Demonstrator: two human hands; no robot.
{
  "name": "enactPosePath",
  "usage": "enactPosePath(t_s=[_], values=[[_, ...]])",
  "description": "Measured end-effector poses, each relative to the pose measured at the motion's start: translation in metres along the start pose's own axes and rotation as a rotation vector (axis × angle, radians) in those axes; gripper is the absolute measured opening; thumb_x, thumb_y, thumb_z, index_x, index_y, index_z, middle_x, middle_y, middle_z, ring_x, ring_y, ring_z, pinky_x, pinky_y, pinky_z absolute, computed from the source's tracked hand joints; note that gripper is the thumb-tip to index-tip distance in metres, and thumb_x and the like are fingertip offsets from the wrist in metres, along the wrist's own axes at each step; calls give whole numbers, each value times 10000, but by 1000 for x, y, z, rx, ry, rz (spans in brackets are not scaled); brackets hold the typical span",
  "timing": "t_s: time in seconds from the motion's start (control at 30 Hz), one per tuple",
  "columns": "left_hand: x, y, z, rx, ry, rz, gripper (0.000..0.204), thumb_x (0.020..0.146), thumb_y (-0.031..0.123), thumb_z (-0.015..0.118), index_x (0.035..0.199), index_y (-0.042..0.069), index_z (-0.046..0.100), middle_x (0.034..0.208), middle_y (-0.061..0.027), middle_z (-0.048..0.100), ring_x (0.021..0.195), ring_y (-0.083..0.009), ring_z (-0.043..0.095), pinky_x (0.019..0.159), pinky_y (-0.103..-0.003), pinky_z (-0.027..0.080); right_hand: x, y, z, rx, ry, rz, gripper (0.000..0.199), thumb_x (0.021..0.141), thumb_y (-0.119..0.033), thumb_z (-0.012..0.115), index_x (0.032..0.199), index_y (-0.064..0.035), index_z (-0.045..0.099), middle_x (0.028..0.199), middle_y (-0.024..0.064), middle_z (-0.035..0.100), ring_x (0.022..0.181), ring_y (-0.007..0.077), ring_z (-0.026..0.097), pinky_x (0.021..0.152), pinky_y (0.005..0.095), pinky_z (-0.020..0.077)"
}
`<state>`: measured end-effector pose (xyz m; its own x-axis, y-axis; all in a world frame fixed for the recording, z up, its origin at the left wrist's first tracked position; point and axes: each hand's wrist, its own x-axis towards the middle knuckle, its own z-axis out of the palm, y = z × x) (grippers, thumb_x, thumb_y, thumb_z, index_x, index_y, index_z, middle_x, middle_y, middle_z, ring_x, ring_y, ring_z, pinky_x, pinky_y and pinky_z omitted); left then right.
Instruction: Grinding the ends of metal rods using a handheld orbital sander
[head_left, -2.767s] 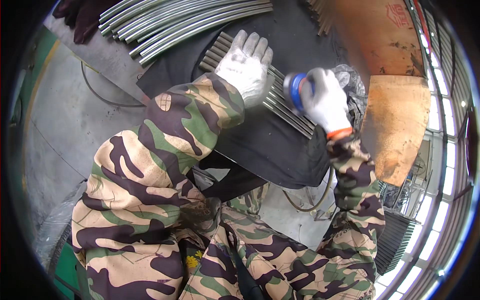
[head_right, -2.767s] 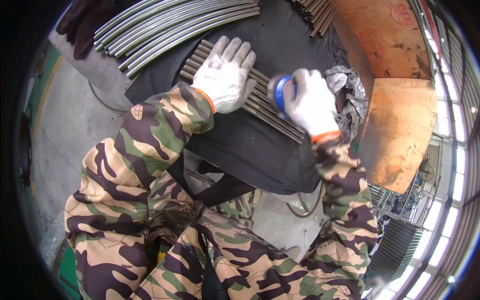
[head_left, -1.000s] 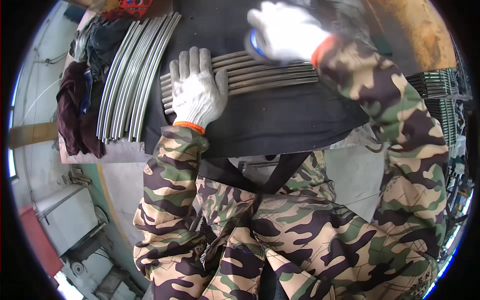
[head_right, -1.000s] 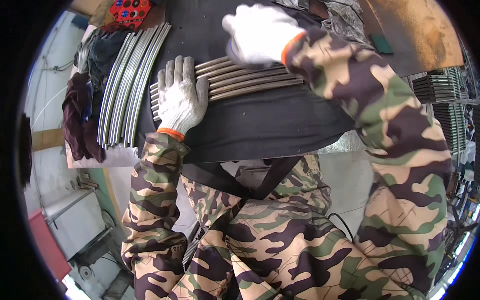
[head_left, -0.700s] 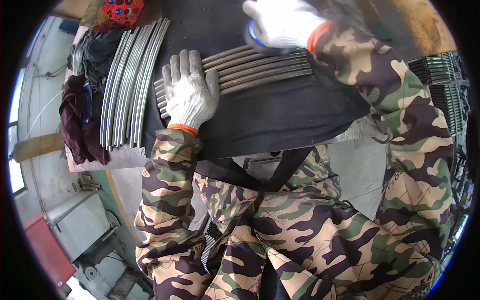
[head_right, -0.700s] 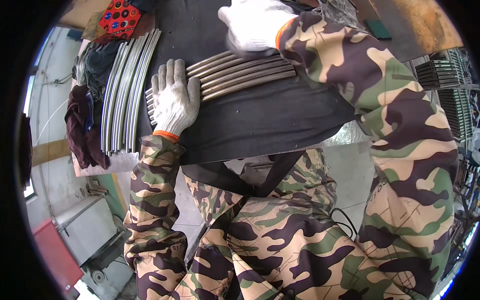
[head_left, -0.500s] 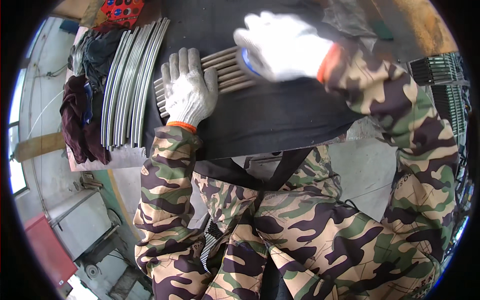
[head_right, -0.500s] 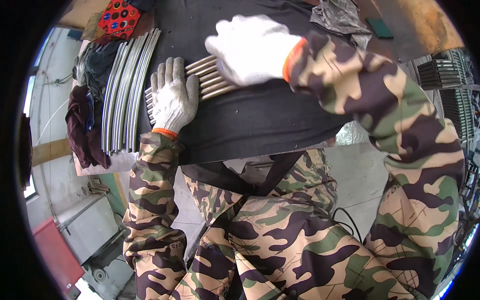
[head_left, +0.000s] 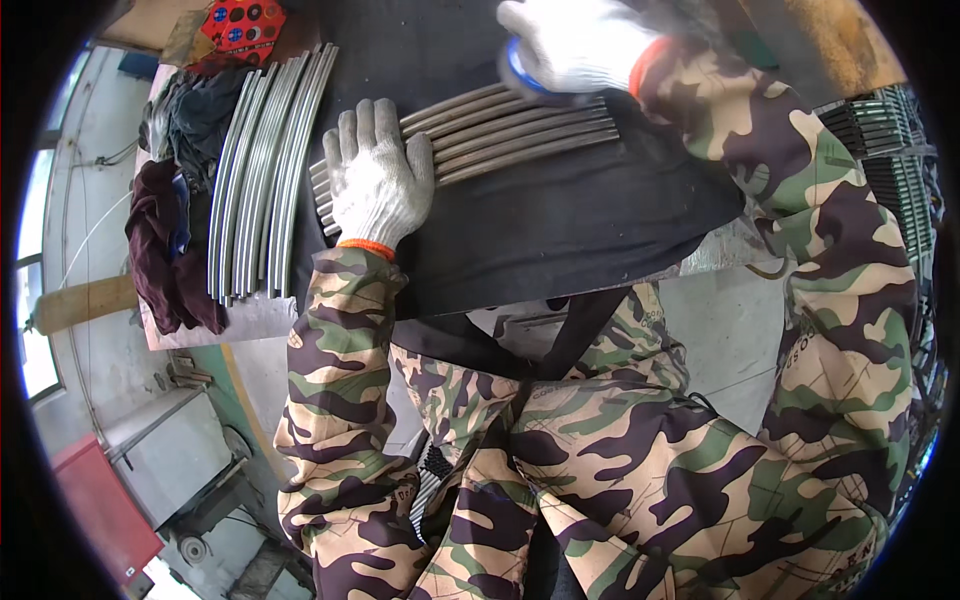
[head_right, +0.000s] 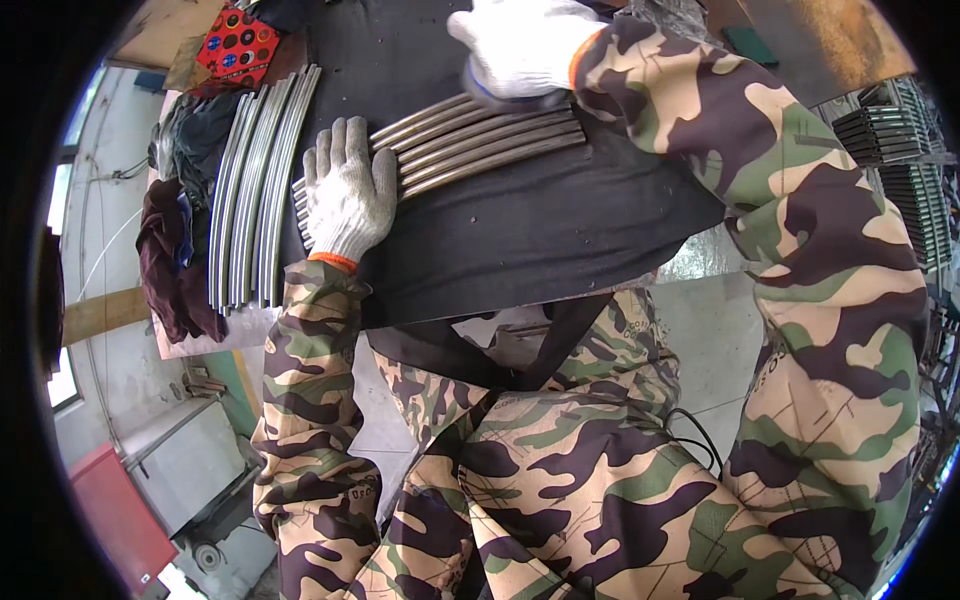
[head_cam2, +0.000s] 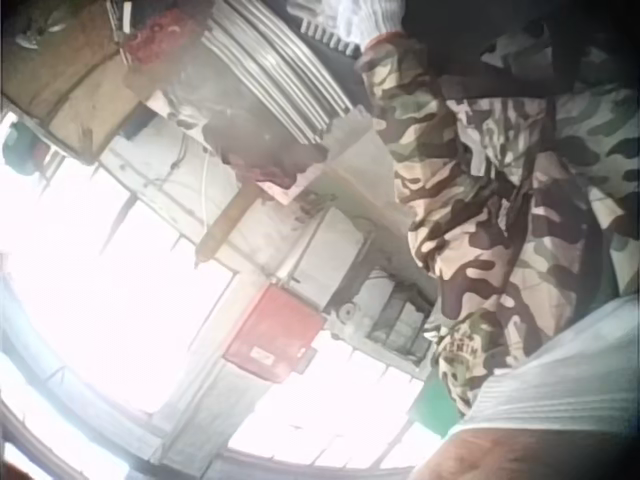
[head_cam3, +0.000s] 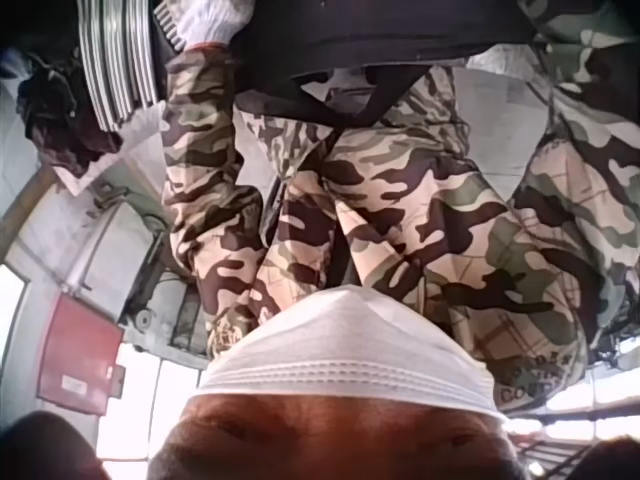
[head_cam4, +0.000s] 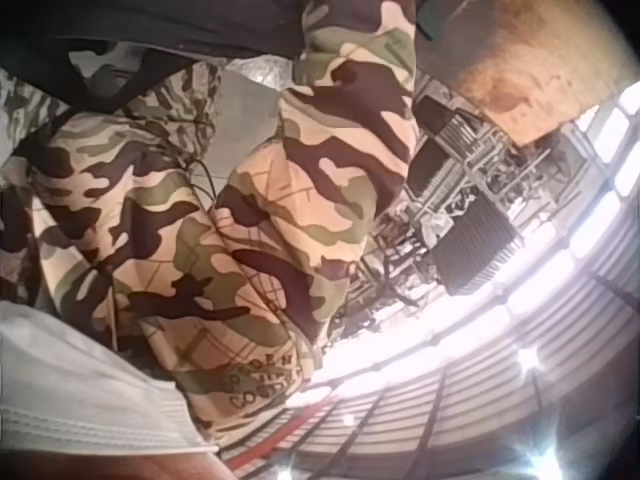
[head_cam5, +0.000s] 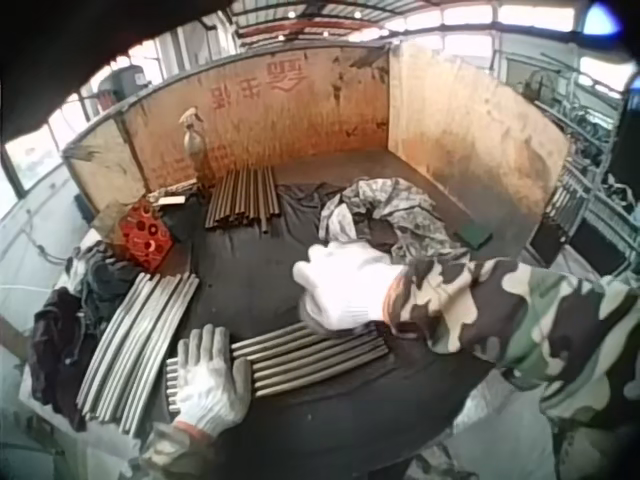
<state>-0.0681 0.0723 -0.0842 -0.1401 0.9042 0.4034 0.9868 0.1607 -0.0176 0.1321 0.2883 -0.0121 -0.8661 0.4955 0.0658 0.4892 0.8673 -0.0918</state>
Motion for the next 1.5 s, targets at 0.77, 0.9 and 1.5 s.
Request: enactPosePath(t_s=[0.77, 0.9, 1.5], values=[[6, -10, 6, 17, 46, -7, 529, 991, 343, 651, 1364, -31, 620, 1313, -212, 648, 1300, -429, 566, 1141, -579, 408, -37, -6, -28, -115, -60, -115, 317, 979, -251, 644, 1246, -82, 680, 1161, 215, 671, 1105, 412, 703, 901, 550, 597], [10, -6, 3, 4, 87, 16, 509, 989, 334, 652, 1340, -34, 636, 1281, -207, 661, 1265, -432, 582, 1128, -574, 418, -60, -15, -24, -99, -27, -239, 319, 969, -223, 650, 1259, -90, 660, 1136, 206, 650, 1115, 396, 697, 881, 555, 601], [29, -5, -1, -20, -116, -120, 580, 1073, 414, 585, 1493, 14, 600, 1525, -229, 616, 1429, -463, 539, 1216, -600, 380, -45, -20, -21, -113, -8, -254, 322, 992, -276, 638, 1255, -92, 663, 1172, 203, 663, 1093, 395, 702, 879, 540, 600]])
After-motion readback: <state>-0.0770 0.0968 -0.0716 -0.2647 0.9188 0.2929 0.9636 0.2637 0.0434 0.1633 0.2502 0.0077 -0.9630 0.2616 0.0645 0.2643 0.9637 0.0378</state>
